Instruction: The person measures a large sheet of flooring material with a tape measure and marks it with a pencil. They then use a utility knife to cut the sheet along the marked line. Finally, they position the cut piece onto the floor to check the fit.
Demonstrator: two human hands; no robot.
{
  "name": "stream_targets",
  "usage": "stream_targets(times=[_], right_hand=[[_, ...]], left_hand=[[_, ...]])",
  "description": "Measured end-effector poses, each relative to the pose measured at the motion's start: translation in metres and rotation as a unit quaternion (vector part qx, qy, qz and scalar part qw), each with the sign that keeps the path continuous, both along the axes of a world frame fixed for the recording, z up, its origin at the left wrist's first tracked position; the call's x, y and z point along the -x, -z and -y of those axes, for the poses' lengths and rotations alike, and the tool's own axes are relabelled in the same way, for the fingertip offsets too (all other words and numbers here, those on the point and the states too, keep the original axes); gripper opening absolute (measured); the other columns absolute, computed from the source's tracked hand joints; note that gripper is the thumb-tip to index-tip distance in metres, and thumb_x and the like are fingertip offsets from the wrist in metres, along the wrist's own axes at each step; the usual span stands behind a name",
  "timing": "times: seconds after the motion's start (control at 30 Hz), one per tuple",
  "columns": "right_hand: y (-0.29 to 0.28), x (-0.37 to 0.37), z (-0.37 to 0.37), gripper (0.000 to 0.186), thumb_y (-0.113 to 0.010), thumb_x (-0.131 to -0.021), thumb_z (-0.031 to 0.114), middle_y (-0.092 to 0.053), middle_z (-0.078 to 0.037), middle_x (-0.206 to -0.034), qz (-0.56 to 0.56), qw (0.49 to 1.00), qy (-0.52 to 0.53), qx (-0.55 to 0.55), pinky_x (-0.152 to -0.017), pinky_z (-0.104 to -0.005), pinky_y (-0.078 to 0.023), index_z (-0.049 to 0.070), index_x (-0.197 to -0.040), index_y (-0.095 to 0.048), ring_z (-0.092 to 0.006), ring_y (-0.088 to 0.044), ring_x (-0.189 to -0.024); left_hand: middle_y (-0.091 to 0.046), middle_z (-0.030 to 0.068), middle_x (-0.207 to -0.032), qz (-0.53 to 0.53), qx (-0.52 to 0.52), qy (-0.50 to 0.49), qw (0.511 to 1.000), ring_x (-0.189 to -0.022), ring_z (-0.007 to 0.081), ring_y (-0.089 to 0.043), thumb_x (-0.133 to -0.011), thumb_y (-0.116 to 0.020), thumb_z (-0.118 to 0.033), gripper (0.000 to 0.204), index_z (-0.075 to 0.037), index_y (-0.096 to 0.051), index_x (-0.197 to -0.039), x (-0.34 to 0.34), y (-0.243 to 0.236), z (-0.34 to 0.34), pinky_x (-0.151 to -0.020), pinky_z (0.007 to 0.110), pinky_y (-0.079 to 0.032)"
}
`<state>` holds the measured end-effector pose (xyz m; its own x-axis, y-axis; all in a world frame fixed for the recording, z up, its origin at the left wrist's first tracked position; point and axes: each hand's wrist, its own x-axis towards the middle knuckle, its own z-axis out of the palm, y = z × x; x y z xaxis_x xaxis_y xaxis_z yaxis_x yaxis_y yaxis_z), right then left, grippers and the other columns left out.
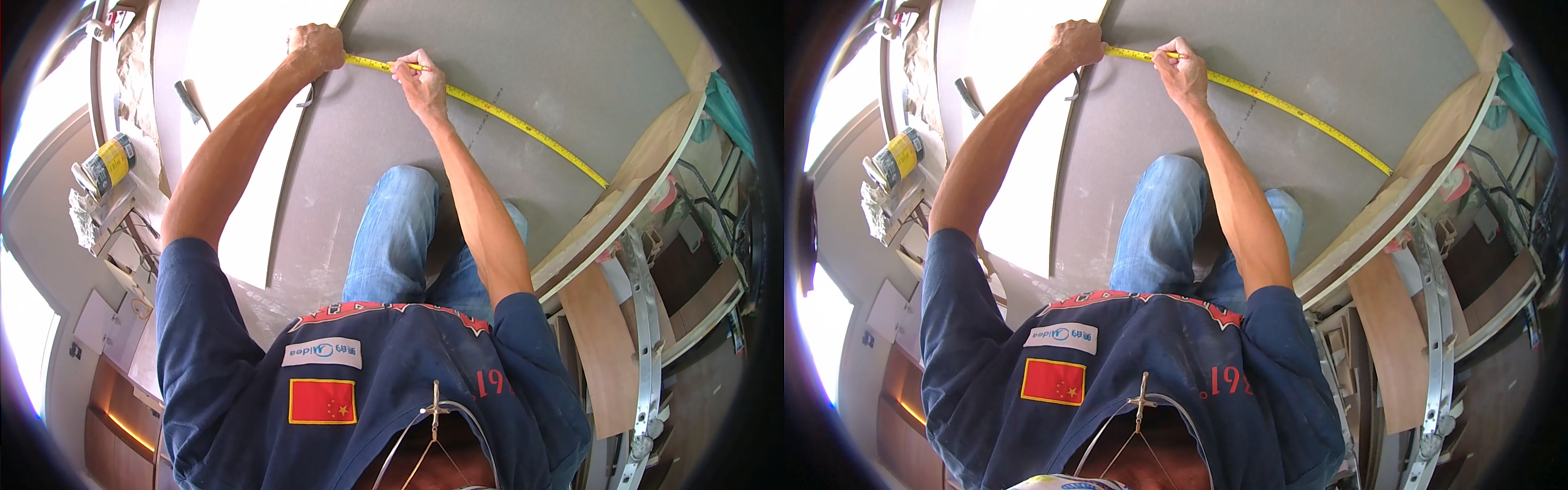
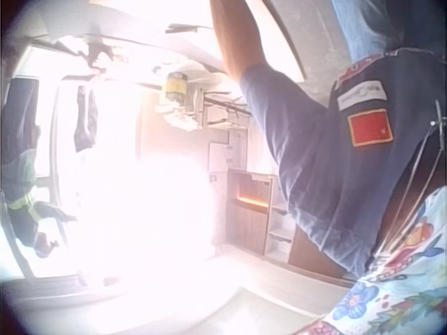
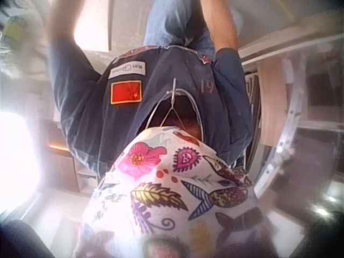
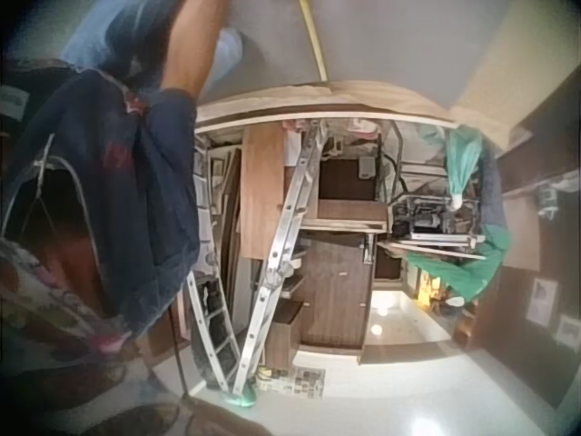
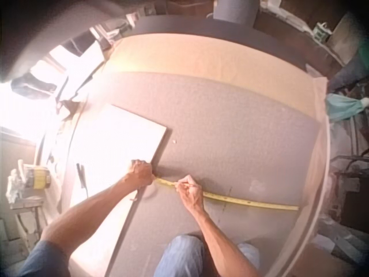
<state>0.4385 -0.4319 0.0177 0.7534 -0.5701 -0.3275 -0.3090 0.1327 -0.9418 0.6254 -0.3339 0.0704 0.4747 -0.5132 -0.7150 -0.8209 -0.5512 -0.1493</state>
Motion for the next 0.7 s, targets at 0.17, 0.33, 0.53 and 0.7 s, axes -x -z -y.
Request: stream_targets(times=[0.17,0.33,0.53,0.7], right_hand=[[0.0008,0.0001,0.0003,0.023,-0.061,-0.088,0.026,-0.066,-0.003,-0.07,-0.007,1.0,-0.005,0.003,-0.06,-0.0255,-0.049,0.004,-0.083,-0.059,-0.0084,-0.061,-0.064],[-0.0011,-0.0013,-0.0004,0.022,-0.06,-0.089,0.025,-0.065,-0.002,-0.069,0.001,1.0,0.003,0.006,-0.059,-0.0255,-0.048,0.004,-0.084,-0.059,-0.0083,-0.06,-0.063],[-0.0017,-0.0008,0.0004,0.02,-0.06,-0.089,0.024,-0.063,-0.002,-0.067,-0.006,1.0,-0.004,0.007,-0.059,-0.0263,-0.048,0.004,-0.085,-0.059,-0.0089,-0.058,-0.062],[0.0049,0.0015,0.0002,0.021,-0.06,-0.09,0.025,-0.063,-0.002,-0.068,0.0,0.999,-0.026,0.029,-0.059,-0.0267,-0.048,0.005,-0.085,-0.058,-0.0093,-0.059,-0.063]], left_hand=[[-0.07,0.0058,-0.08,-0.021,-0.023,-0.024,0.999,-0.076,0.0198,-0.067,-0.088,-0.06,-0.026,0.024,-0.009,-0.075,-0.095,-0.0013,-0.0001,0.0016,-0.069,0.038,-0.055],[-0.07,0.0066,-0.08,-0.016,-0.011,-0.023,1.0,-0.077,0.0217,-0.068,-0.087,-0.06,-0.025,0.023,-0.009,-0.075,-0.094,-0.0012,-0.0008,0.0014,-0.071,0.041,-0.055],[-0.067,0.0048,-0.067,-0.009,0.001,-0.013,1.0,-0.06,0.0155,-0.064,-0.091,-0.06,-0.029,0.027,-0.006,-0.075,-0.09,-0.0003,-0.0029,0.001,-0.064,0.034,-0.056],[-0.067,0.0057,-0.066,-0.016,0.006,-0.012,1.0,-0.06,0.0167,-0.065,-0.091,-0.06,-0.029,0.028,-0.005,-0.075,-0.09,-0.0005,-0.004,0.0013,-0.065,0.035,-0.056]])
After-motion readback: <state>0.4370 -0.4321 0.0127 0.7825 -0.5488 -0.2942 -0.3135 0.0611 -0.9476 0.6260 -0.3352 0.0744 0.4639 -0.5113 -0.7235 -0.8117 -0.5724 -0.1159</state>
